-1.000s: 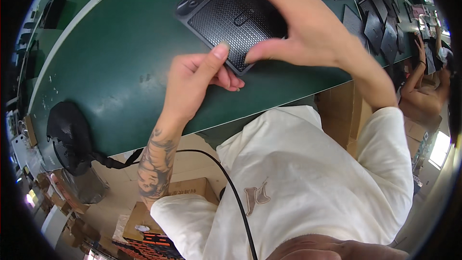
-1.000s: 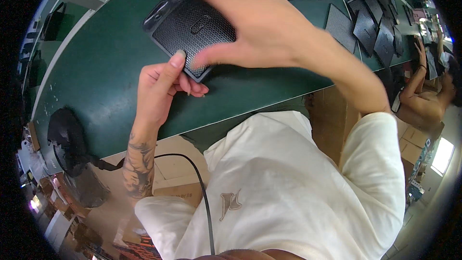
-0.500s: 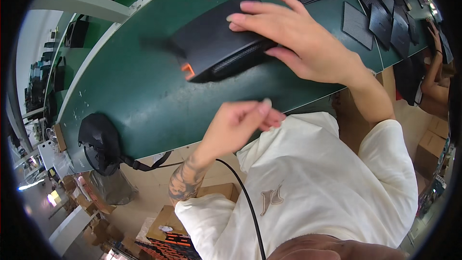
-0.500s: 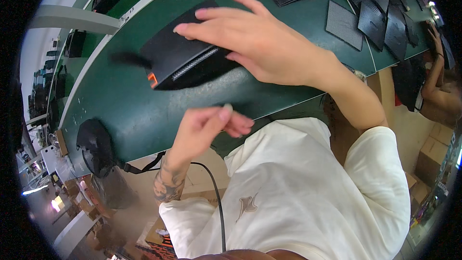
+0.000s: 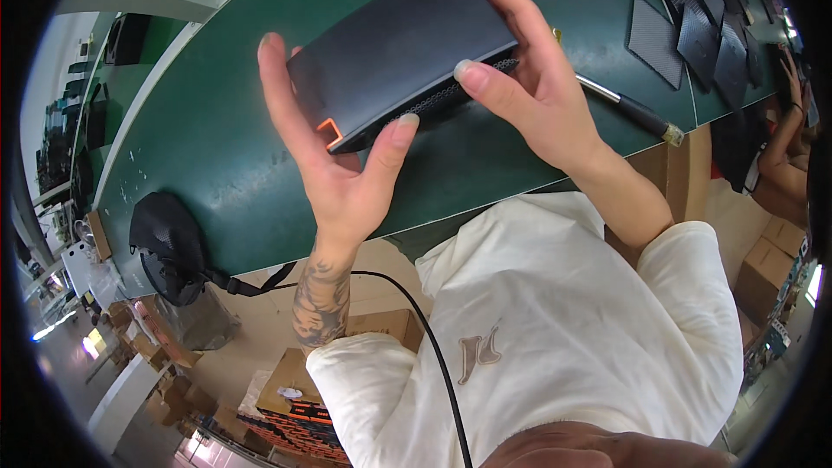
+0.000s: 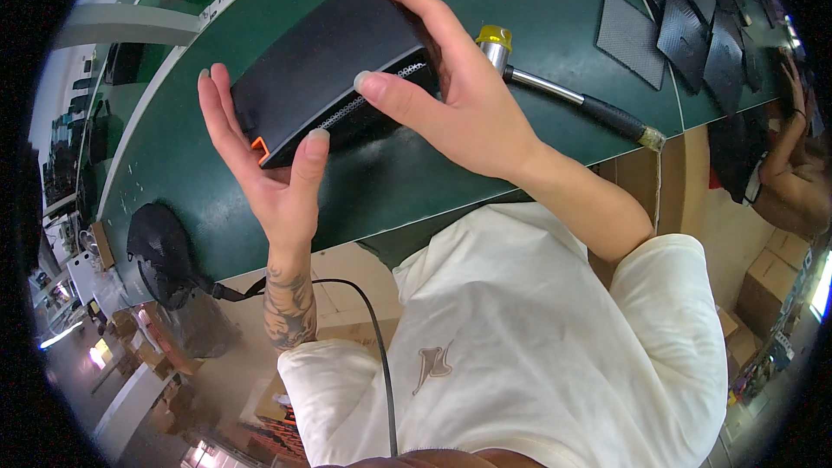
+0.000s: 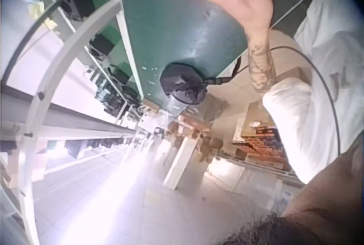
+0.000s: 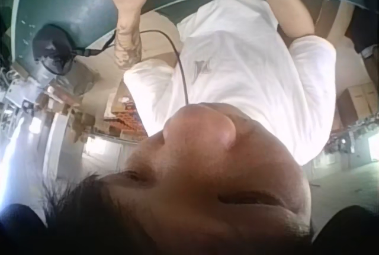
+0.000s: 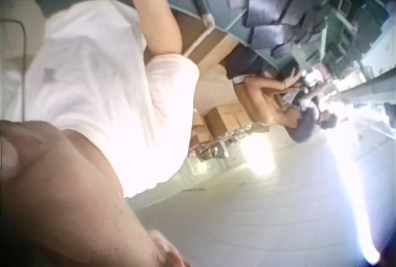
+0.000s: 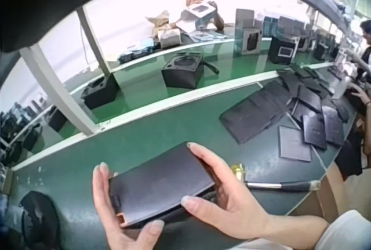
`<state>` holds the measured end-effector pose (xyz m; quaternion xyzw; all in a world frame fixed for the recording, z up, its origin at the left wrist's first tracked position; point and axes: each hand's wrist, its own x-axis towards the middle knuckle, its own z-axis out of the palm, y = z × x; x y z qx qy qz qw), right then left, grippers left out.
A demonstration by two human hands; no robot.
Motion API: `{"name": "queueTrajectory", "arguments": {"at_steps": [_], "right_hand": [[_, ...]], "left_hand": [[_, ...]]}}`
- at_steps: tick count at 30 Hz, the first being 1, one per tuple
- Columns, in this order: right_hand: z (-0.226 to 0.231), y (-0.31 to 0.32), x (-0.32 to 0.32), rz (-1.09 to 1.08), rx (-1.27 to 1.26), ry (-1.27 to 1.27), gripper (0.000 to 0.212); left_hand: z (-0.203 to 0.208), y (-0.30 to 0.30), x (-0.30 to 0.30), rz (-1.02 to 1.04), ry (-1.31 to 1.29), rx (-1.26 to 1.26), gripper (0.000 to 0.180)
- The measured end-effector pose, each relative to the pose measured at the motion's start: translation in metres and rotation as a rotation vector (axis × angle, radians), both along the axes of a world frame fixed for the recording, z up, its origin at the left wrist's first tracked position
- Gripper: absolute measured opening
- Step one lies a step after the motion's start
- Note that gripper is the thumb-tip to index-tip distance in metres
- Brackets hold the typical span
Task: The person repeatedly assembles small black speaker units by placing a mesh grille over the speaker driver and tapping it into place with a rubber mallet. They handle multiple units one at a time, flipping them to check fit and alignment, then move completed units aside on the green workbench.
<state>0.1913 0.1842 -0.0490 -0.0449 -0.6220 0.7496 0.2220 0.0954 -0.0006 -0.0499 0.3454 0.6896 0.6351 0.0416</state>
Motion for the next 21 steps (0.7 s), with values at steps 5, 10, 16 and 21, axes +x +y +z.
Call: {"name": "queueTrajectory", "arguments": {"at_steps": [5,10,16,21], "right_hand": [[-0.012,0.0,-0.002,0.033,-0.074,0.074,0.08],[-0.008,0.001,-0.001,-0.009,0.008,0.015,0.079],[0.006,0.02,0.0,0.097,0.245,-0.102,0.081],[0.004,0.019,-0.004,0.147,0.042,-0.066,0.075]], "left_hand": [[0.004,0.001,-0.001,0.011,0.021,-0.042,0.107],[0.007,-0.003,-0.008,-0.014,0.194,-0.184,0.081],[0.007,-0.005,-0.01,0.011,0.216,-0.212,0.068],[0.001,0.0,-0.002,0.048,0.027,-0.056,0.076]]}}
